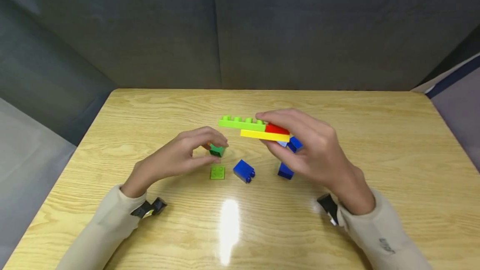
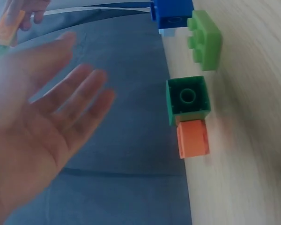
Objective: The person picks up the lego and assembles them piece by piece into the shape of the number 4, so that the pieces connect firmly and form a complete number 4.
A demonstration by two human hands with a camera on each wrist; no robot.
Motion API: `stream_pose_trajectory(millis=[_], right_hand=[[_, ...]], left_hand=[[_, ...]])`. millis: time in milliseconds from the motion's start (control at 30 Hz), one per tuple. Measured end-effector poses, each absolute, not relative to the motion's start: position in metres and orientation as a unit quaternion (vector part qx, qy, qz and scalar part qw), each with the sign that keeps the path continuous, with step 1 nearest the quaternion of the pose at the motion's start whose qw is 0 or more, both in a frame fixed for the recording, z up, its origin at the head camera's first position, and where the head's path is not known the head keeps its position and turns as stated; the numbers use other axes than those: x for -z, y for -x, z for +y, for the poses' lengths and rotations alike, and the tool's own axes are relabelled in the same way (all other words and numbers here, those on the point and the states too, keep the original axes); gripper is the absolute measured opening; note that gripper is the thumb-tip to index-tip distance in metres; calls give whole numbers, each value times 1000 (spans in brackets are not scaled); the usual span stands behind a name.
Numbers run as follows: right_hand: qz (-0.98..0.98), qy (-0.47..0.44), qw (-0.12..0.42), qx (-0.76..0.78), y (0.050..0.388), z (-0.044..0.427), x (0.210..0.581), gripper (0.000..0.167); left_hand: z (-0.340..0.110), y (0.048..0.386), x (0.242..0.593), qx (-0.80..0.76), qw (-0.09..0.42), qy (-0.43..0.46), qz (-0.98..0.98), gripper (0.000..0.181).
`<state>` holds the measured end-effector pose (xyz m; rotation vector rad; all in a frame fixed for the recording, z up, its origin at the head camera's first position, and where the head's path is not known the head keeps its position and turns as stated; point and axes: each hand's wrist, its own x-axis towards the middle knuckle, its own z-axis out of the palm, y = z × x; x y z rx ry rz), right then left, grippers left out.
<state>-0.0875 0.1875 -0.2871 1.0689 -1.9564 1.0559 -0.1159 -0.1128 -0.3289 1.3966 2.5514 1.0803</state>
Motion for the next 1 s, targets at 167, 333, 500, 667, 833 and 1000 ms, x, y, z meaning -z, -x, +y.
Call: stream_pose_trajectory(millis=[167, 333, 500, 667, 833, 1000], right_hand=[[-750, -403, 333, -404, 87, 189, 287, 49], [-748, -401, 338, -407, 87, 189, 286, 49], [-749, -397, 342, -406, 87, 190, 285, 50], [-748, -399, 341, -406, 87, 190, 285, 50], [-748, -399, 341, -406, 87, 190, 285, 49], [-748, -398, 341, -407, 87, 190, 285, 50]], left_hand=[[-113, 117, 336, -292, 107, -426, 849, 27], [-111, 116, 342, -264, 143, -402, 865, 27], [-107, 115, 353, -224, 161, -402, 873, 24], [-105, 113, 357, -186, 169, -397, 883, 28], [-105, 113, 356, -175, 178, -391, 886, 34], [-105, 113, 357, -169, 179, -401, 882, 35]])
